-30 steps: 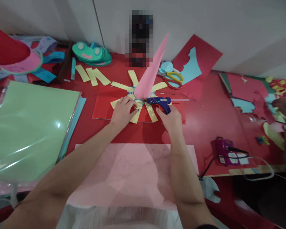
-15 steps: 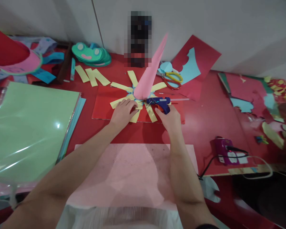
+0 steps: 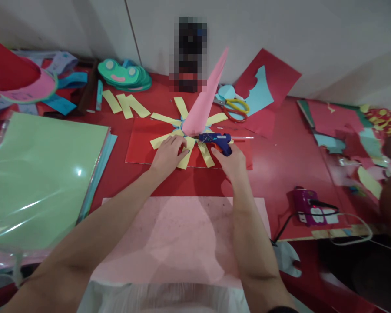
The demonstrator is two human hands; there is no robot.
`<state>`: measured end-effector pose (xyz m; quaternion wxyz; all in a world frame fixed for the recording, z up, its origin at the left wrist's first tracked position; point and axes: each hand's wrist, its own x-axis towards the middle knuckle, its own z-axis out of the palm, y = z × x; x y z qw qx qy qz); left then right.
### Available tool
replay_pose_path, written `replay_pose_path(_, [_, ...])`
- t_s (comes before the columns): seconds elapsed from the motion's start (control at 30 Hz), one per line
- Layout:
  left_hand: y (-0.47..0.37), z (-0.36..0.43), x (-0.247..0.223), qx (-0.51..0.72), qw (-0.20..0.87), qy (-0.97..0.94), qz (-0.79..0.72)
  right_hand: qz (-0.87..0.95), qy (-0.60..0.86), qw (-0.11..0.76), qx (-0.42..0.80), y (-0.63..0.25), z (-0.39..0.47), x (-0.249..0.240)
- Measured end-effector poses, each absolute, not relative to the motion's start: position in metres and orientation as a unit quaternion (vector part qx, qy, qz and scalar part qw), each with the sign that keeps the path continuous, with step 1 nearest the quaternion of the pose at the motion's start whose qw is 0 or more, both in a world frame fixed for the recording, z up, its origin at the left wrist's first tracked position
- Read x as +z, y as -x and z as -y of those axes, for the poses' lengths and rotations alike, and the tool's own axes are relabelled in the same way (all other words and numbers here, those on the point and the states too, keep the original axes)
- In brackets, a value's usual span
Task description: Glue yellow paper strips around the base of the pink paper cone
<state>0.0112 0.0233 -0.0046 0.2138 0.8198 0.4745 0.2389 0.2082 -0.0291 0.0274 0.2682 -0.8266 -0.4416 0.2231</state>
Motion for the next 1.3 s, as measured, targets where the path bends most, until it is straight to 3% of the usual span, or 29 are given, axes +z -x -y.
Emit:
replay_pose_path(0.33, [-0.011,-0.023,-0.004,0.26,0.212,-0.82,-0.463,0.417,0.802,0.342,0.257,-0.216,0.03,0.034])
replay_pose_path(0.8, [-0.011,-0.023,-0.005,0.263,0.197,-0.847,-0.418,0.252,0.69,0.62,0.277,-0.212,0.027,0.044])
replay_pose_path(1.3, [-0.01,-0.017,0.003,0.272,0.146,-0.801,-0.514,0.248,0.678,0.621,0.306,-0.213,0.026,0.035])
